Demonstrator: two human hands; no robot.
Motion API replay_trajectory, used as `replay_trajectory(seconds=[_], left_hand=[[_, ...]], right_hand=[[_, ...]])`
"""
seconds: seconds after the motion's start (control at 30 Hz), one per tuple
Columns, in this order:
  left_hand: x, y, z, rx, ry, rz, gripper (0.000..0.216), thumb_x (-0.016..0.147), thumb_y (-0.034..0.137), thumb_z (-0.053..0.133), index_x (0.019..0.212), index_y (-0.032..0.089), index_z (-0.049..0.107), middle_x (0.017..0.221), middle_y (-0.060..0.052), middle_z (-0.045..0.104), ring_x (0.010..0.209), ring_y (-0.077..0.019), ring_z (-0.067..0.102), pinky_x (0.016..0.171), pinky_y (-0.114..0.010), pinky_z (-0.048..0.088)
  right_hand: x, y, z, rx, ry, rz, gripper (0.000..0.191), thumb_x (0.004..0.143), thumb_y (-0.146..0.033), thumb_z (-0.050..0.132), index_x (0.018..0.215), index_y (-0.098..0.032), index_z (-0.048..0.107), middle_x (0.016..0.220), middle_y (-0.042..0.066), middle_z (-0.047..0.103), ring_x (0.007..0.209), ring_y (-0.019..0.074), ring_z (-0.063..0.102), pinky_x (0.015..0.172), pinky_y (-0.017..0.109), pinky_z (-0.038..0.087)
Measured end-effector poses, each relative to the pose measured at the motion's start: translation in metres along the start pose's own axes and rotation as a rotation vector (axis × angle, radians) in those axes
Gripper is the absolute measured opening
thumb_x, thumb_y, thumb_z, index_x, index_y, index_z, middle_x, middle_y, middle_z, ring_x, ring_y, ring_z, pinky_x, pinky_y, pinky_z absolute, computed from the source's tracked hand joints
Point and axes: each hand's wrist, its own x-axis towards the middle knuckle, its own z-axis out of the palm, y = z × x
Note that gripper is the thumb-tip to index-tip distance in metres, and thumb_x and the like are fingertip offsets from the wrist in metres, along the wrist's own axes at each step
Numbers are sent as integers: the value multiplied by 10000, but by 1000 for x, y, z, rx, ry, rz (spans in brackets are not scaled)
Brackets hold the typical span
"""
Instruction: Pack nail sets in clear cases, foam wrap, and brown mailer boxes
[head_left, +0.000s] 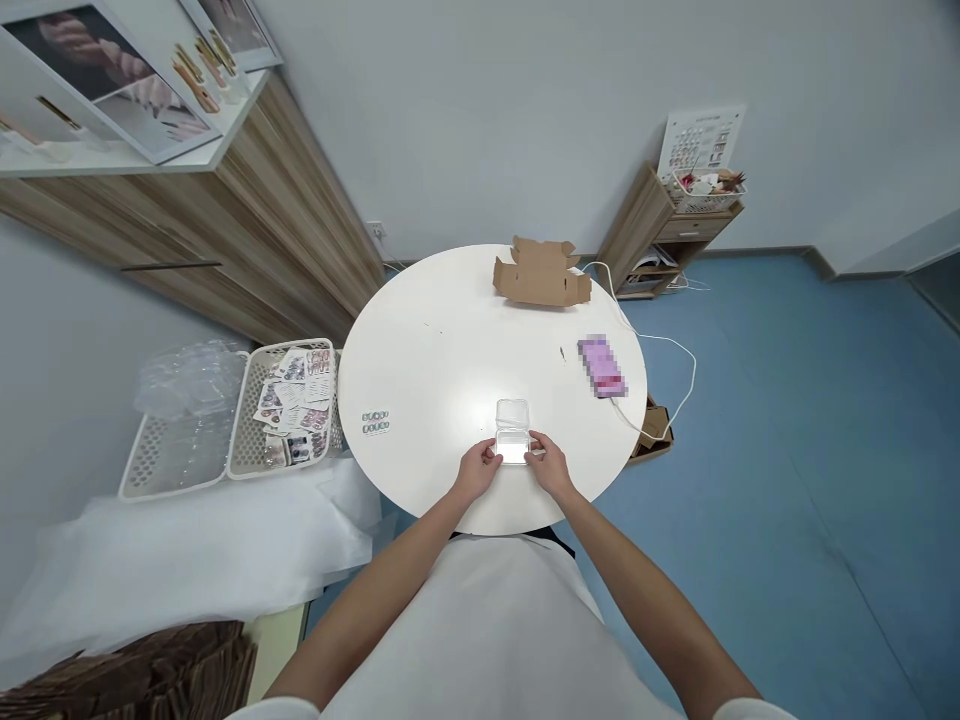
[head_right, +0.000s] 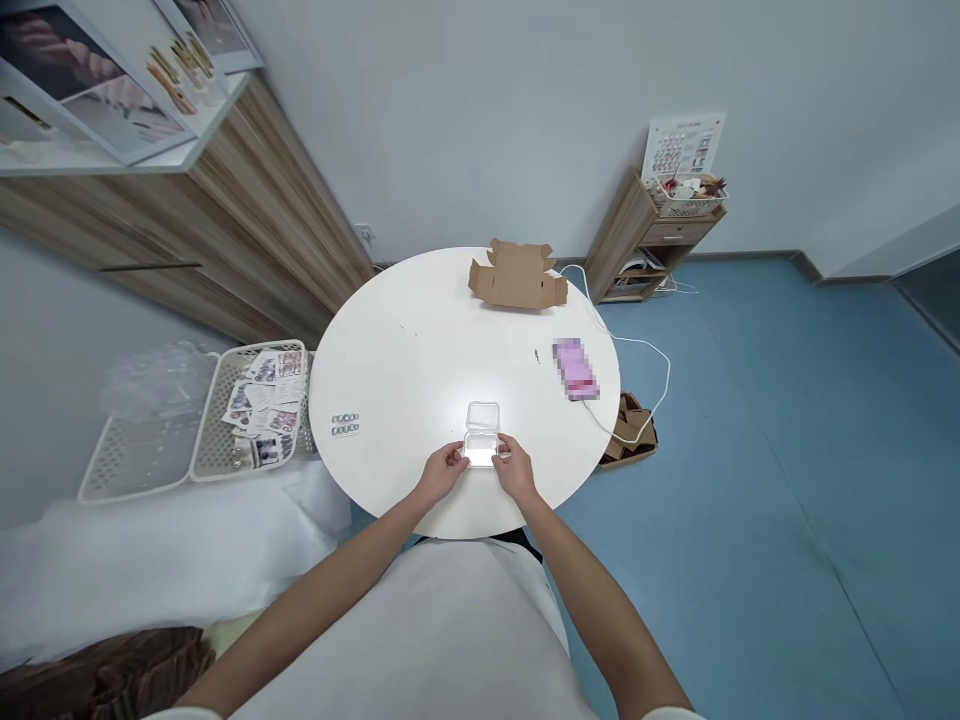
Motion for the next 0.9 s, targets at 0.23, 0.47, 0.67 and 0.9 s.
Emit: replay_trajectory(seconds=[0.23, 0.47, 0.67, 0.9], left_hand=[[12, -2, 16, 55, 20, -40, 395, 694, 241, 551, 1082, 167, 532, 759, -6, 540, 632, -100, 502, 672, -259, 433], [12, 0, 25, 149, 74, -48, 376, 700, 252, 532, 1067, 170, 529, 754, -5, 523, 652, -113, 498, 673, -261, 425], [11, 9, 28, 323, 109, -21, 274, 700, 243, 505, 962, 174, 543, 793, -18, 489, 673, -126, 482, 669, -257, 405], [0, 11, 35, 259, 169, -35, 392, 699, 259, 519, 1080, 186, 456, 882, -38, 484, 753, -137, 486, 701, -261, 405]], right_hand=[[20, 10, -2, -86, -16, -15, 483, 658, -202, 456, 1141, -194, 466, 953, 36, 549, 602, 102, 518, 651, 275, 451], [31, 11, -2, -206, -42, -36, 476, 676, -194, 446, 1152, -171, 442, 994, 70, 500, 659, 125, 519, 678, 280, 445], [36, 10, 0, -277, -70, -83, 485, 677, -180, 451, 1161, -171, 429, 929, 61, 512, 829, 171, 518, 697, 275, 432], [26, 17, -9, -202, -116, -88, 545, 673, -191, 467, 1211, -169, 378, 997, 70, 517, 700, 140, 536, 668, 278, 445]])
